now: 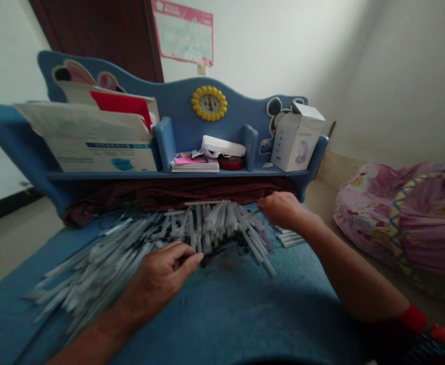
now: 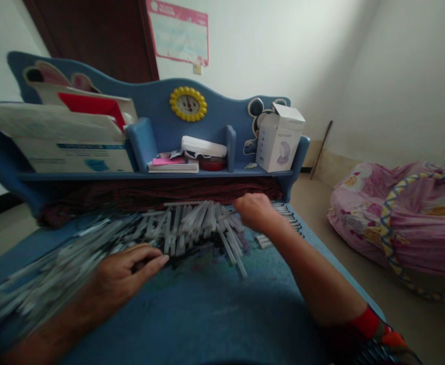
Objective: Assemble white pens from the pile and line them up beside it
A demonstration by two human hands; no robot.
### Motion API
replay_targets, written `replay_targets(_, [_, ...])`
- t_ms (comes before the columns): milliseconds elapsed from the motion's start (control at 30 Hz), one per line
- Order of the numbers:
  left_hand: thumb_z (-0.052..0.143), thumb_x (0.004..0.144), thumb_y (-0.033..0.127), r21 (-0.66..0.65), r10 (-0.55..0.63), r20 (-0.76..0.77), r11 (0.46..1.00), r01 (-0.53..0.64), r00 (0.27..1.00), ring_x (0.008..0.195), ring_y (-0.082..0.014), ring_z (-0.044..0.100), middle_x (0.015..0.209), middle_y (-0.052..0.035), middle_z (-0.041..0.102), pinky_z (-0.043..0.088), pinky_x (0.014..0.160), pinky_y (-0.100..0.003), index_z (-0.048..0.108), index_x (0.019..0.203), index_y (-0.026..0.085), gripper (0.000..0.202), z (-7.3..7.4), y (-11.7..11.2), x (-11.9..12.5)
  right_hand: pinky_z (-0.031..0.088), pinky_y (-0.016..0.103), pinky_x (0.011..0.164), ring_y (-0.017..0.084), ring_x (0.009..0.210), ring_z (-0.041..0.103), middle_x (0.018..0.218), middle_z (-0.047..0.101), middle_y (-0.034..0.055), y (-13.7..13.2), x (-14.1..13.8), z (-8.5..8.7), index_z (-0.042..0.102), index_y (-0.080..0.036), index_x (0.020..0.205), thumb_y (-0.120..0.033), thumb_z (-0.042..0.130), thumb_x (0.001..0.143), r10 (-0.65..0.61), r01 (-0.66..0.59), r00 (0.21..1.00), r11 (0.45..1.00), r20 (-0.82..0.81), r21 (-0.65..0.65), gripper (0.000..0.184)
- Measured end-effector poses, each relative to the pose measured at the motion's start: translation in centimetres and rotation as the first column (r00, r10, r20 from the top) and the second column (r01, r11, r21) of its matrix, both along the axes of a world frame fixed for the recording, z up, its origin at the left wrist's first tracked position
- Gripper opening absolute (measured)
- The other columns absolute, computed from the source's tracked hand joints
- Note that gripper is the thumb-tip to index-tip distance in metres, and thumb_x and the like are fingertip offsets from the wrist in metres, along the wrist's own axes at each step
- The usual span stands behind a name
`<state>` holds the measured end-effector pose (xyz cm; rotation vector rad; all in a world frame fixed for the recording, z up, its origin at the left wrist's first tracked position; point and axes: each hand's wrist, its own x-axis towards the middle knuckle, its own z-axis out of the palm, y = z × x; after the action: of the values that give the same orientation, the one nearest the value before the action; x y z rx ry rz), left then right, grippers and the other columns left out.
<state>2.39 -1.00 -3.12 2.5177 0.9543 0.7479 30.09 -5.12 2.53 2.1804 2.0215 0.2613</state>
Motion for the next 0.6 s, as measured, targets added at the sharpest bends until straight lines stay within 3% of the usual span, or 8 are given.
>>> replay_targets(133, [0.050, 0.083, 0.041, 0.061, 0.036, 0.015, 0.997, -0.037, 0.999, 0.065, -0.0155, 0.060, 0.069, -0.0012, 0.064, 0.044, 0.064, -0.026, 0.064, 0.070, 0.020, 0.029, 0.5, 0.6, -0.7, 0.048, 0.033, 0.077, 0.027, 0.096, 0.065, 0.104, 0.068, 0.0174, 1.1, 5.6, -0.2, 0.069, -0.015, 0.101, -0.011, 0.051, 0.078, -0.188, 0.186, 0.982, 0.979, -0.012, -0.088, 0.029])
replay_targets(200, [0.049, 0.083, 0.041, 0.079, 0.057, 0.015, 0.995, -0.058, 0.998, 0.064, -0.0158, 0.059, 0.069, -0.0015, 0.064, 0.044, 0.063, -0.026, 0.064, 0.069, 0.020, 0.029, 0.7, 0.9, -1.0, 0.049, 0.030, 0.073, 0.024, 0.089, 0.067, 0.095, 0.070, 0.0153, 1.2, 7.0, -0.6, 0.070, -0.015, 0.100, -0.011, 0.053, 0.077, -0.244, 0.237, 0.969, 0.961, -0.035, -0.143, 0.029])
replay_targets(400, [0.049, 0.081, 0.042, 0.114, 0.156, 0.000, 0.981, -0.155, 0.988, 0.065, -0.0167, 0.060, 0.070, -0.0011, 0.066, 0.043, 0.063, -0.027, 0.065, 0.070, 0.020, 0.029, 1.8, 1.6, -1.8, 0.051, 0.029, 0.064, 0.022, 0.073, 0.069, 0.073, 0.071, 0.0128, 1.1, 7.6, -1.7, 0.072, -0.014, 0.092, -0.015, 0.057, 0.077, -0.314, 0.285, 0.945, 0.930, -0.097, -0.231, 0.021])
replay_targets(600, [0.050, 0.079, 0.042, 0.142, 0.302, -0.021, 0.945, -0.296, 0.953, 0.063, -0.0163, 0.059, 0.068, 0.0007, 0.067, 0.042, 0.061, -0.026, 0.065, 0.070, 0.021, 0.027, 2.5, 2.7, -2.9, 0.050, 0.029, 0.060, 0.021, 0.061, 0.067, 0.060, 0.068, 0.0111, 1.5, 8.1, -2.4, 0.072, -0.011, 0.084, -0.007, 0.059, 0.072, -0.305, 0.270, 0.943, 0.935, -0.133, -0.229, 0.018])
